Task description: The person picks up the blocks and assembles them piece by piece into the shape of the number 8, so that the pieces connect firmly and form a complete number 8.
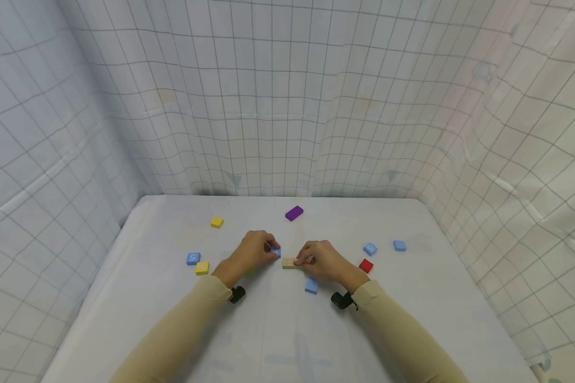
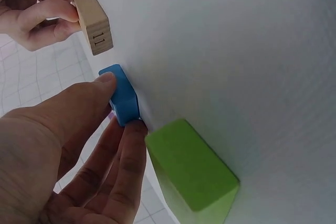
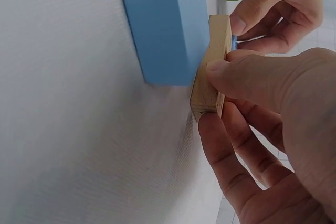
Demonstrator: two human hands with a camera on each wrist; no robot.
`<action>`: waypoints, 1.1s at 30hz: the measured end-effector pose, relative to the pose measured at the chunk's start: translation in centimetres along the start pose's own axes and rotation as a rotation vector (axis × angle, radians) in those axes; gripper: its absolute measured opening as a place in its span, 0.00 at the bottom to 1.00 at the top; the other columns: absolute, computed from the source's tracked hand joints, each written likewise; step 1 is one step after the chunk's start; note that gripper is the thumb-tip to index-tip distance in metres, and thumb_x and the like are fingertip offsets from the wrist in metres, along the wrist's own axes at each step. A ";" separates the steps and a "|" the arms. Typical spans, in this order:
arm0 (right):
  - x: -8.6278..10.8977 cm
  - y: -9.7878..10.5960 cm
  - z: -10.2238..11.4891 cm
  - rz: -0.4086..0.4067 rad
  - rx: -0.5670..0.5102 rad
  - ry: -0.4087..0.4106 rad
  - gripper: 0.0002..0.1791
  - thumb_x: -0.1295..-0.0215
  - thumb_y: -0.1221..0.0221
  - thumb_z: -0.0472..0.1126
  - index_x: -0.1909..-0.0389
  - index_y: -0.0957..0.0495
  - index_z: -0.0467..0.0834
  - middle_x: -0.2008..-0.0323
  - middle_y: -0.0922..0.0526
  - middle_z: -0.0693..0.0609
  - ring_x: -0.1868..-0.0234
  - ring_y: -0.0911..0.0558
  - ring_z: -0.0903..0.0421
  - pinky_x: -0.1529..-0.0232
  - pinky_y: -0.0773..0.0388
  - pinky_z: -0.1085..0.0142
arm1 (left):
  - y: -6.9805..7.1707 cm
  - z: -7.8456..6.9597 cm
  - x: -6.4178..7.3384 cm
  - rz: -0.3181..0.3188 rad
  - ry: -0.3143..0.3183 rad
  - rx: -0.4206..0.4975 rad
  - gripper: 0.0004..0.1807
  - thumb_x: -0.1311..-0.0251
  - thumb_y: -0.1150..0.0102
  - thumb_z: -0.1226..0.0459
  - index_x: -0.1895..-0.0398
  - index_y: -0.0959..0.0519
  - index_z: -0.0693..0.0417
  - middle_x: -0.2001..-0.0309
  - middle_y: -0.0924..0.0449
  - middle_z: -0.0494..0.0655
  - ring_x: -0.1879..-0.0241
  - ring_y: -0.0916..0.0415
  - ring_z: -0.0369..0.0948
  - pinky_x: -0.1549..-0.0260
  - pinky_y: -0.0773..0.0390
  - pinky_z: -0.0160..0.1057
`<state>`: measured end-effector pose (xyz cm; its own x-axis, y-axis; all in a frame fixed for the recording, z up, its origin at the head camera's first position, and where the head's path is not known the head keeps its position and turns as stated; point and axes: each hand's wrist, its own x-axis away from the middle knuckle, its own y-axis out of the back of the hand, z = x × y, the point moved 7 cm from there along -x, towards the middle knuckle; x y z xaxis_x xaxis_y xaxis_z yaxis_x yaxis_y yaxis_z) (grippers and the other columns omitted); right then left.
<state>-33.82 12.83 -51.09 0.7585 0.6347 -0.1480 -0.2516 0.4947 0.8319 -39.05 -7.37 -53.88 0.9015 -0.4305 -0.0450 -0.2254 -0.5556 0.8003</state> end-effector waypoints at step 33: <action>0.2 0.2 0.4 -0.024 0.015 0.016 0.07 0.26 0.23 0.30 0.53 0.02 0.42 0.50 0.04 0.47 0.52 0.05 0.53 0.51 0.09 0.74 | 1.2 -3.8 2.4 -0.033 0.046 -0.003 0.10 0.32 0.16 0.67 0.51 0.05 0.54 0.54 0.06 0.46 0.57 0.16 0.38 0.47 0.09 0.45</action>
<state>-33.46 12.77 -50.73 0.7548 0.6318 -0.1765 -0.2240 0.5011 0.8359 -35.75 -6.35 -50.74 0.9245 -0.3786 -0.0439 -0.1942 -0.5671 0.8004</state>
